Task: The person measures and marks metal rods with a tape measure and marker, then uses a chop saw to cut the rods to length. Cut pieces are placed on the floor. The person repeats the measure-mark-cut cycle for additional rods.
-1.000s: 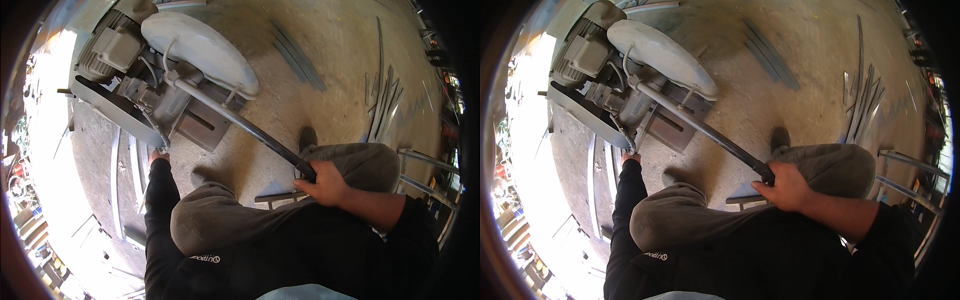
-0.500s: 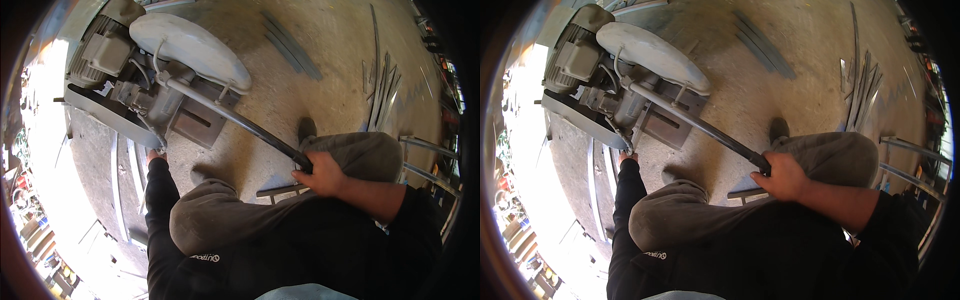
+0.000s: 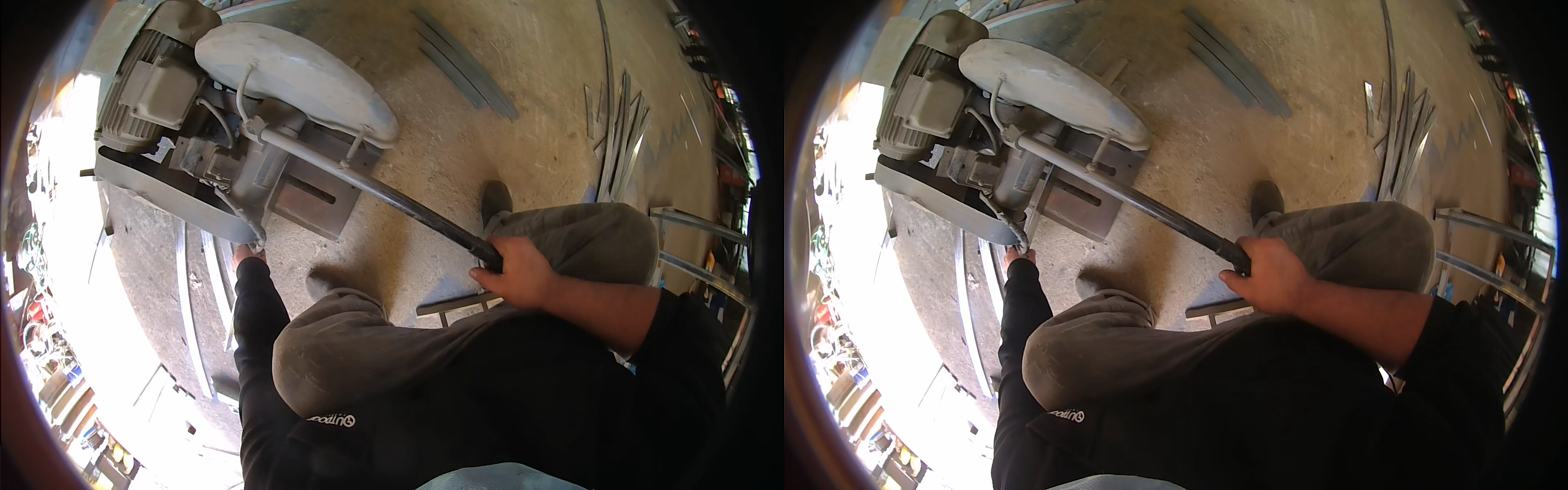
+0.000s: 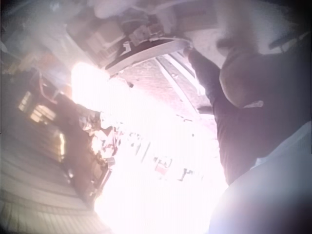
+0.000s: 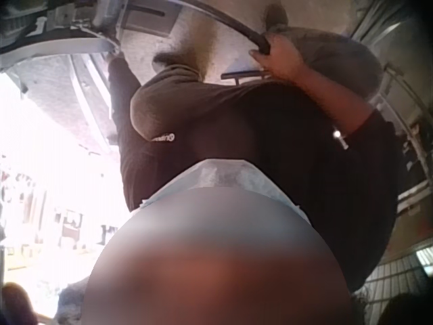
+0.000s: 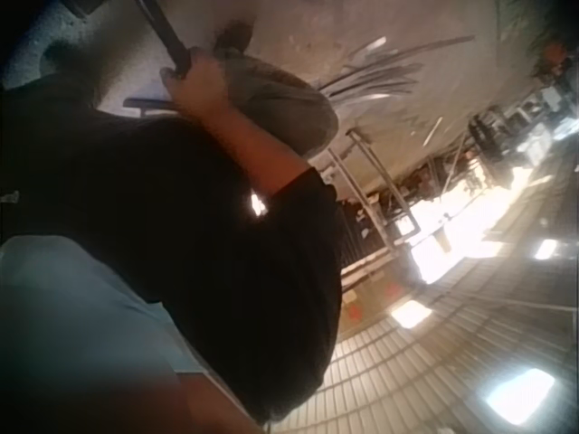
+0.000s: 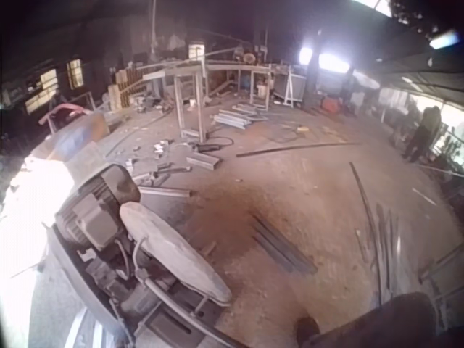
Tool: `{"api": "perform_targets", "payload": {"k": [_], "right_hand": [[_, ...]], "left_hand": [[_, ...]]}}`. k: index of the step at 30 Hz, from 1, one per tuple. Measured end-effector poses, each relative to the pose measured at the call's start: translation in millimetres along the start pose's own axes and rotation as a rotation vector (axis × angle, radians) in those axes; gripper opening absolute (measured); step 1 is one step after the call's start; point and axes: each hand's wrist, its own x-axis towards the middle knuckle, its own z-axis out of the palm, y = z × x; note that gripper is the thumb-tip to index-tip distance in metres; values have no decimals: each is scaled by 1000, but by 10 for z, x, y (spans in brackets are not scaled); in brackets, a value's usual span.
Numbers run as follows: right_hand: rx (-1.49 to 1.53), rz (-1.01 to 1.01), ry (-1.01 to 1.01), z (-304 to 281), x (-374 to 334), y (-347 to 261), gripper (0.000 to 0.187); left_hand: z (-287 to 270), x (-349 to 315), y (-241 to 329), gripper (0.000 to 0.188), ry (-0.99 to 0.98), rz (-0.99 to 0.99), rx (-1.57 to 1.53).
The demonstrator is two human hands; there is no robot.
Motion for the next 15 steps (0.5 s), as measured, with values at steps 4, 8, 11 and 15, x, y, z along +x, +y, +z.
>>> {"api": "perform_targets", "payload": {"k": [4, 8, 11, 15], "right_hand": [[25, -15, 19, 10, 17, 6, 37], [3, 20, 5, 1, 17, -11, 37], [-5, 53, -25, 1, 23, -14, 33], [-6, 48, -21, 17, 33, 0, 33]], "left_hand": [[-3, 43, 26, 54, -34, -53, 8], [-24, 42, 60, 56, -67, -94, 8], [-40, 19, 65, 55, -70, -80, 14], [-41, 14, 71, 55, -72, -60, 33]]}}
